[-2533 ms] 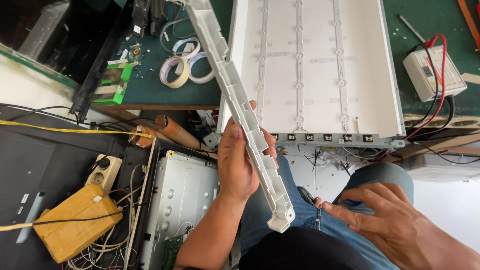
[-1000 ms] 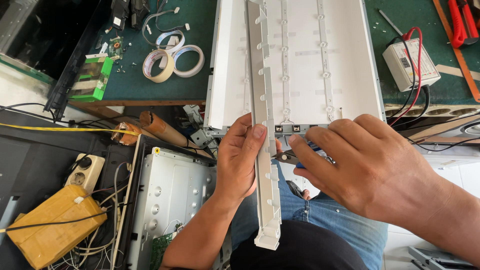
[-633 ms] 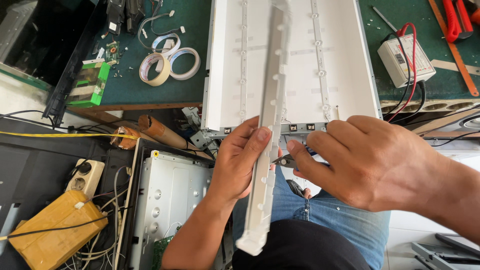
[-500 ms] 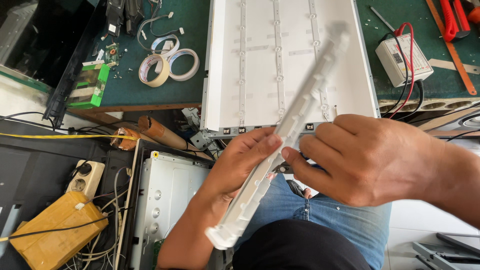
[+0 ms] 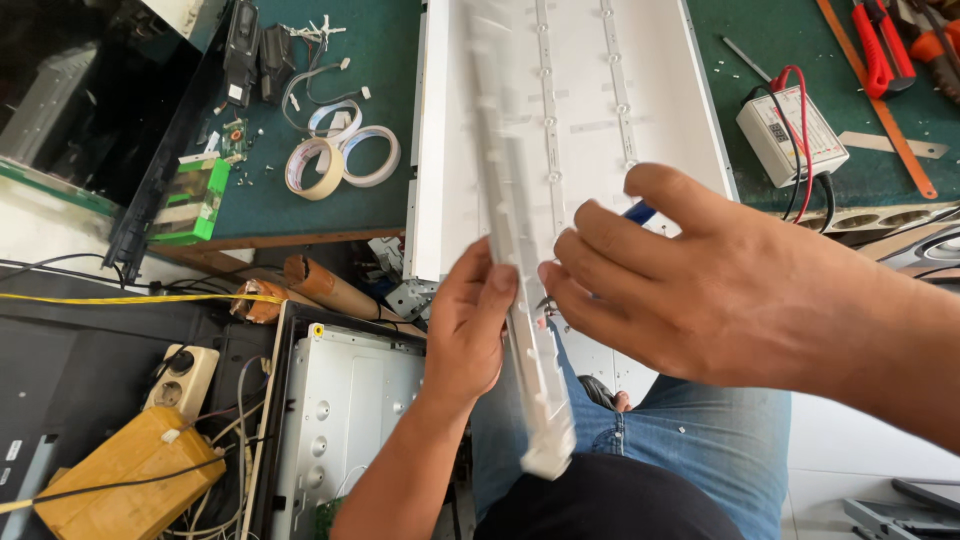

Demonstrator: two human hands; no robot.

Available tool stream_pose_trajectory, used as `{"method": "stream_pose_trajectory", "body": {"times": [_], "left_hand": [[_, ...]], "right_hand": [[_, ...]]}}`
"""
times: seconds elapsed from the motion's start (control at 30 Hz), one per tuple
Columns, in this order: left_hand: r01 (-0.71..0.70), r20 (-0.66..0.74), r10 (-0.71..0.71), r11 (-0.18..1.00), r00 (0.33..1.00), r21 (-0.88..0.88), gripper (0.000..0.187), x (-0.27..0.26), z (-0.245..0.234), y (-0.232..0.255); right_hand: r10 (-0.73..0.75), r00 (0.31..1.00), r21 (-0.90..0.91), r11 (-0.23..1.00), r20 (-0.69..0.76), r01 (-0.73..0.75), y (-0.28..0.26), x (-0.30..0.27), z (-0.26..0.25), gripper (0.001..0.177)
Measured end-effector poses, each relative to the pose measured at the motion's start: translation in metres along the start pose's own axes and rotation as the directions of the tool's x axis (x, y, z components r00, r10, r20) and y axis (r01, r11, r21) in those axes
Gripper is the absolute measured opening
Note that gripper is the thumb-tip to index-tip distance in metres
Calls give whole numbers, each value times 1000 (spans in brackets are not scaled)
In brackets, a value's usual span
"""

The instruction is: The person uses pliers to trim a white plastic frame piece, then aligns and attaches it to the bottom edge of a white rectangular panel. They press the frame into place along the edge to secure it.

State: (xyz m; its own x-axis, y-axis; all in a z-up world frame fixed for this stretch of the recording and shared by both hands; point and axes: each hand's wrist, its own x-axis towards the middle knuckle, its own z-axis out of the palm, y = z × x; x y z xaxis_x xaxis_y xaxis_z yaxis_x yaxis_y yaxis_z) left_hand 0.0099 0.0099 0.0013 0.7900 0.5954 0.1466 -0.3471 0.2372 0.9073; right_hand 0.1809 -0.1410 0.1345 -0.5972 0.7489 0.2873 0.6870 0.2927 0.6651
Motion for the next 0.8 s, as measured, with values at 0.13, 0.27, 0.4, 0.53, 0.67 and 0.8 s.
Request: {"method": "stream_pose_trajectory", "body": {"times": [0.13,0.27,0.4,0.53,0.67,0.8], "left_hand": [[-322,51,318,934,947,152,59,-6,-7,-7],[-599,80,595,799,800,49,39,-6,-17,-15],[-692,123,683,719,720,58,41,-5,-21,-15],[-784,191,765,566,615,255,49,-2,-11,-4],[-792,282,741,557,610,249,54,-3,-12,-6],[-814,289,761,529,581,242,49,-1,-6,-8]], "right_hand": [[106,994,-74,991,-23,-107,-3,3,-14,20],[313,950,-23,949,-7,-314,-9,-10,-12,24],[623,782,311,738,29,-599,-40,-15,1,41],[736,676,495,572,43,-654,-68,-7,13,37],[782,619,529,494,77,-690,-80,-7,18,38],[784,612,542,472,105,-696,-82,-9,17,41]]}}
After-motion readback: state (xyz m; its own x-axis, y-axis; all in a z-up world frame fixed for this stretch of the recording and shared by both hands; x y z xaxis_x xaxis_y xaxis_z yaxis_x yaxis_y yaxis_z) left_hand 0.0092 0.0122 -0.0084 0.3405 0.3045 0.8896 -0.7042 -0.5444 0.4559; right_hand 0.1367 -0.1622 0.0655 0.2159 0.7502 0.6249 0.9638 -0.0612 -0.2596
